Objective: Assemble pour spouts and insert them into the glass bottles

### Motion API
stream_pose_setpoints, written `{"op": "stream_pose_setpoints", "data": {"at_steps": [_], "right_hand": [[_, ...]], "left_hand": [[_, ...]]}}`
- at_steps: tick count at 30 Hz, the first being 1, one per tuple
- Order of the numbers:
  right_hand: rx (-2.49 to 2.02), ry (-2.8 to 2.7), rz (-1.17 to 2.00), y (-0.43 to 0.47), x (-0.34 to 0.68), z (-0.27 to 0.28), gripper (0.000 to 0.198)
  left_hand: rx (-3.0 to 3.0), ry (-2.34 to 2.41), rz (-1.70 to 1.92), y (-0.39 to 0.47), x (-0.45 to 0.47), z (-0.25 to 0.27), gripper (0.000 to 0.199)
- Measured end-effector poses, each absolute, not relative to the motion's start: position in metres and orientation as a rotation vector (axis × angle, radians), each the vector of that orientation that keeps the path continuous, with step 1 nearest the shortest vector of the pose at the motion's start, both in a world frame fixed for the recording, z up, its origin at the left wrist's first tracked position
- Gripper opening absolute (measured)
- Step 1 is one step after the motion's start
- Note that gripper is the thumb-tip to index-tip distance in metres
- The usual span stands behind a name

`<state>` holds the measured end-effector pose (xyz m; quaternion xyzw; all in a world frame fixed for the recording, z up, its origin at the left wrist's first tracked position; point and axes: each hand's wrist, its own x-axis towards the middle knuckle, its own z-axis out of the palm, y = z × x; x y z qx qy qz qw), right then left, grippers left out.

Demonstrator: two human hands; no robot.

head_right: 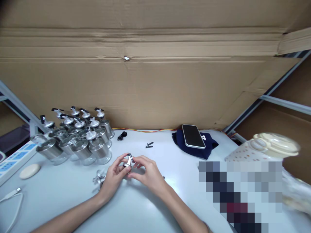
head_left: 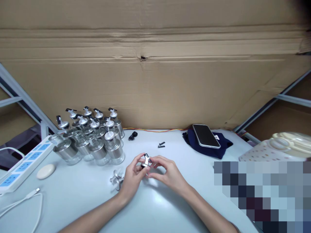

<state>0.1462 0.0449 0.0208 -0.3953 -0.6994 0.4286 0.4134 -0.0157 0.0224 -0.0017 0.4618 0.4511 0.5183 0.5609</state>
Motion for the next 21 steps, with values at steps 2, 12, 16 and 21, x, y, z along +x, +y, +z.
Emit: {"op": "stream_pose_setpoints", "data": {"at_steps": [2, 12, 16, 21], "right_hand": [[-1.044, -1.765, 0.974, 0.045, 0.146, 0.019, 0.028], [-1.113, -1.793, 0.936, 0.048, 0.152, 0.021, 0.014], [-1.087, -1.691, 1.134, 0.051, 0.154, 0.022, 0.017], [-0.934, -1.477, 1.518, 0.054, 0.153, 0.033, 0.034]], "left_hand": [[1.116, 1.038, 1.217, 0.021, -0.016, -0.003, 0.057], [1.202, 1.026, 1.257, 0.021, -0.016, -0.001, 0.029], [1.224, 1.040, 1.223, 0.023, -0.018, 0.006, 0.026], [1.599, 1.139, 1.190, 0.025, -0.025, 0.019, 0.027]]}}
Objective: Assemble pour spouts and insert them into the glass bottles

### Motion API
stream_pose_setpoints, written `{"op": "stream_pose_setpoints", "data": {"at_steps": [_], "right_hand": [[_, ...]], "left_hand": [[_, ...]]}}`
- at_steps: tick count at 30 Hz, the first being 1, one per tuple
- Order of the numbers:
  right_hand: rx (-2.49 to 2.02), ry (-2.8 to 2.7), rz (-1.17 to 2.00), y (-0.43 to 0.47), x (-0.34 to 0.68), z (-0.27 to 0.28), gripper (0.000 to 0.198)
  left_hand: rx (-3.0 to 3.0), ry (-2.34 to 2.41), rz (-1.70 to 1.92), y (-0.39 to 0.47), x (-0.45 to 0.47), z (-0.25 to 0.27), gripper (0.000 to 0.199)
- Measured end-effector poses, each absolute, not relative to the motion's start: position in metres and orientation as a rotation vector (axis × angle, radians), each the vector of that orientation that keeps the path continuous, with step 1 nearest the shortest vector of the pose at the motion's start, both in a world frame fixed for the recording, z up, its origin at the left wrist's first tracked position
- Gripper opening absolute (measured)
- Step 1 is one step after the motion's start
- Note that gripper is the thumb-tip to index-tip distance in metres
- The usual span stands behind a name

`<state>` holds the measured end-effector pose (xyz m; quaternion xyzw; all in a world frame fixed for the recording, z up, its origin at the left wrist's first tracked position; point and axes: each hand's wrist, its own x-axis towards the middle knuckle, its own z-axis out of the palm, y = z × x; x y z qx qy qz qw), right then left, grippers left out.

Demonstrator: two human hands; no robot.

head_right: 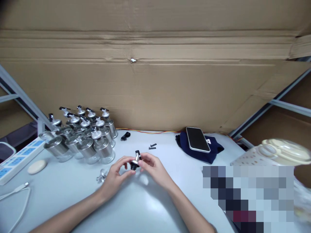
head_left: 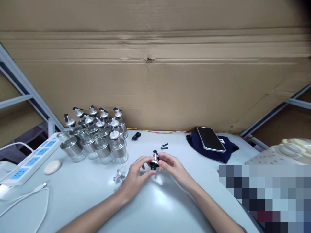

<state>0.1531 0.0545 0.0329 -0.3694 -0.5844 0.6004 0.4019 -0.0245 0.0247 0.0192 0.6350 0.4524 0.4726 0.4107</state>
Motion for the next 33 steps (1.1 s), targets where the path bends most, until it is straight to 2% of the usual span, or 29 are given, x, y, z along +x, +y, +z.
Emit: {"op": "stream_pose_setpoints", "data": {"at_steps": [4, 7, 10, 12, 14, 19, 22, 26, 30, 33], "right_hand": [[-0.912, -1.360, 1.664, 0.051, 0.149, 0.044, 0.032], [-0.900, -1.334, 1.673, 0.049, 0.145, 0.053, 0.032], [-0.882, -1.393, 1.591, 0.049, 0.141, 0.064, 0.030], [-0.891, -1.434, 1.502, 0.051, 0.138, 0.071, 0.029], [-0.902, -1.445, 1.425, 0.053, 0.135, 0.077, 0.030], [-0.900, -1.444, 1.320, 0.054, 0.134, 0.081, 0.028], [-0.893, -1.414, 1.254, 0.051, 0.140, 0.080, 0.027], [-0.910, -1.318, 1.092, 0.045, 0.154, 0.081, 0.024], [-0.899, -1.346, 0.972, 0.035, 0.166, 0.088, 0.023], [-0.863, -1.403, 0.923, 0.024, 0.167, 0.095, 0.022]], "left_hand": [[1.905, 1.225, 1.196, 0.021, -0.033, 0.029, 0.022], [2.169, 1.217, 1.197, 0.016, -0.045, 0.037, 0.038], [2.273, 1.378, 1.552, 0.017, -0.065, 0.049, 0.052], [2.152, 1.576, 1.897, 0.022, -0.083, 0.058, 0.052], [2.042, 1.711, 2.038, 0.029, -0.102, 0.068, 0.053], [1.854, 2.013, 1.697, 0.043, -0.143, 0.080, 0.051], [1.760, 1.932, 1.604, 0.042, -0.153, 0.075, 0.046], [1.765, 1.706, 1.909, 0.025, -0.139, 0.078, 0.044], [1.808, 1.337, 2.226, 0.001, -0.105, 0.106, 0.036], [1.797, 1.135, 2.163, -0.010, -0.076, 0.119, 0.033]]}}
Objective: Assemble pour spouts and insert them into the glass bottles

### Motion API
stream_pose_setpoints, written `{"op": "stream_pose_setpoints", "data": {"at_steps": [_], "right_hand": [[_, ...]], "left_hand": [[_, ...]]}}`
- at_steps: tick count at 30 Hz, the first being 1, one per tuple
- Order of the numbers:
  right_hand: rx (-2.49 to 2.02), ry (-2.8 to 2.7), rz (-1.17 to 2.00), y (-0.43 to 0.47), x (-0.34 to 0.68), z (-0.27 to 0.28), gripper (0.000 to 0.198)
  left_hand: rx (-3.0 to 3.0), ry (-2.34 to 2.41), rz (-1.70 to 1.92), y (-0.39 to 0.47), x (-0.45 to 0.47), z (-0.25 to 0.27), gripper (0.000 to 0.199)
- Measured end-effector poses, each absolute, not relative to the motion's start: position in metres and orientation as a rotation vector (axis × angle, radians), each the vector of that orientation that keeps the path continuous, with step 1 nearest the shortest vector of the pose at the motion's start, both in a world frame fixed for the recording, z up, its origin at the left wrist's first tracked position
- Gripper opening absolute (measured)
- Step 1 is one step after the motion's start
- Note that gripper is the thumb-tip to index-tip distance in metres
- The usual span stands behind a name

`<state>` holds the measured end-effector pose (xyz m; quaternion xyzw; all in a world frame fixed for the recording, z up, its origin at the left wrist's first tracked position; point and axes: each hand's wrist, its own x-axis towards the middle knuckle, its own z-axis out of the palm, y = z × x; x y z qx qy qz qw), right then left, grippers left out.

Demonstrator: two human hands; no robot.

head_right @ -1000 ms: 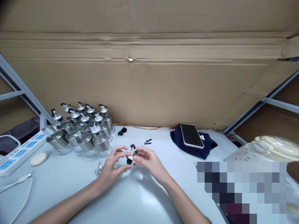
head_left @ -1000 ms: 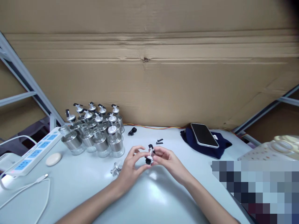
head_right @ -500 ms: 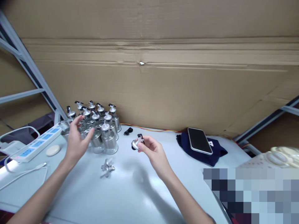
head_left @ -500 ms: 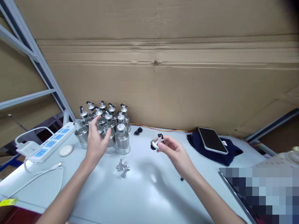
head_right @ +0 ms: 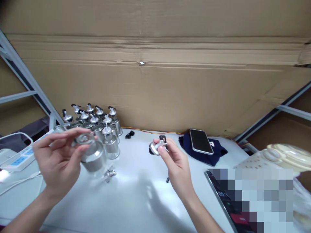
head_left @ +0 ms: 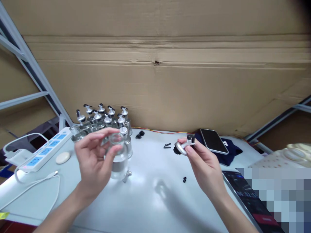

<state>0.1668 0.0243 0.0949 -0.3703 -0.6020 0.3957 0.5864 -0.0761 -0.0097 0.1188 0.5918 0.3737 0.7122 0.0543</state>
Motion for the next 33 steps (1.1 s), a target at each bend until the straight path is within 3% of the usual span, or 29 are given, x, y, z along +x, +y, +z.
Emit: {"op": "stream_pose_setpoints", "data": {"at_steps": [6, 16, 23, 33], "right_hand": [[-0.773, -1.471, 0.950, 0.008, 0.159, 0.101, 0.019], [-0.791, -1.745, 0.914, 0.004, 0.158, 0.093, 0.018], [-0.772, -1.958, 0.807, 0.005, 0.164, 0.095, 0.012], [-0.773, -2.095, 0.681, 0.001, 0.164, 0.098, 0.014]], "left_hand": [[1.561, 0.731, 1.702, -0.012, -0.023, 0.074, 0.029], [1.510, 0.628, 1.567, -0.007, -0.001, 0.046, 0.061], [1.923, 0.624, 1.629, 0.001, -0.006, 0.045, 0.041], [1.957, 0.577, 1.705, 0.006, -0.006, 0.040, 0.027]]}}
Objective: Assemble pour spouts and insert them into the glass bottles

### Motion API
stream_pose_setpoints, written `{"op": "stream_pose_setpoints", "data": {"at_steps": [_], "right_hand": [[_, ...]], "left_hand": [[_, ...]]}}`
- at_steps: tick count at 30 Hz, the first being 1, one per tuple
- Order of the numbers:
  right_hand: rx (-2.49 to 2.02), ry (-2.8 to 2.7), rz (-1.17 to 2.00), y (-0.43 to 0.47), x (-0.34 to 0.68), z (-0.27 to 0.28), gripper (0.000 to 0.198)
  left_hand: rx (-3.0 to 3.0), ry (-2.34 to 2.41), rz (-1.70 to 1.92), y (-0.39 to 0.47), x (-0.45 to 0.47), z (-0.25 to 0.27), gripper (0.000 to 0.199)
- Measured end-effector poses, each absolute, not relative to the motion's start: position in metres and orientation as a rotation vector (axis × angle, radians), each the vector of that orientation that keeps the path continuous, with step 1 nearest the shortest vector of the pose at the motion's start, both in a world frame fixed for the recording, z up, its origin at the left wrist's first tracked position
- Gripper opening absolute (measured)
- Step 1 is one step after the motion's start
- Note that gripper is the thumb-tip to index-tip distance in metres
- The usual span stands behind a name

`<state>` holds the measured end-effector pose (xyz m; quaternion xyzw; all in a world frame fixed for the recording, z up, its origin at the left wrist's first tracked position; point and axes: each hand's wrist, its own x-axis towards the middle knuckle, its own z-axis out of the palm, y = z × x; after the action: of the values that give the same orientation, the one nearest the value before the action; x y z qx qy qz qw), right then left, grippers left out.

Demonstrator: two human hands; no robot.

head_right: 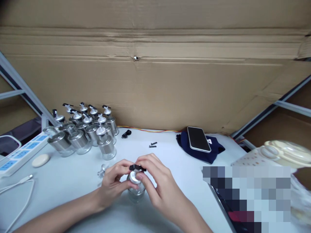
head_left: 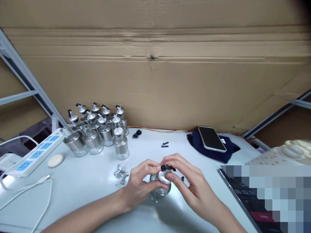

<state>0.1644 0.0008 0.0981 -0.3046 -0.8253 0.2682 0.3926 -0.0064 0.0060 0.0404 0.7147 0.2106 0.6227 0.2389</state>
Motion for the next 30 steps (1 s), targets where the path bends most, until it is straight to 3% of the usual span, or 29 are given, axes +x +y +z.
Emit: {"op": "stream_pose_setpoints", "data": {"at_steps": [17, 22, 26, 30], "right_hand": [[-0.875, -2.147, 0.563, -0.003, 0.164, 0.101, 0.012], [-0.854, -1.910, 0.511, 0.004, 0.168, 0.107, 0.029], [-0.891, -1.703, 0.495, 0.012, 0.169, 0.110, 0.026], [-0.970, -1.741, 0.559, 0.017, 0.165, 0.103, 0.023]], "left_hand": [[2.018, 0.541, 1.758, 0.008, -0.005, 0.041, 0.029], [2.027, 0.569, 1.820, 0.004, -0.013, 0.061, 0.028], [1.896, 0.792, 2.063, -0.001, -0.041, 0.094, 0.023], [1.714, 1.221, 2.296, 0.000, -0.092, 0.117, 0.032]]}}
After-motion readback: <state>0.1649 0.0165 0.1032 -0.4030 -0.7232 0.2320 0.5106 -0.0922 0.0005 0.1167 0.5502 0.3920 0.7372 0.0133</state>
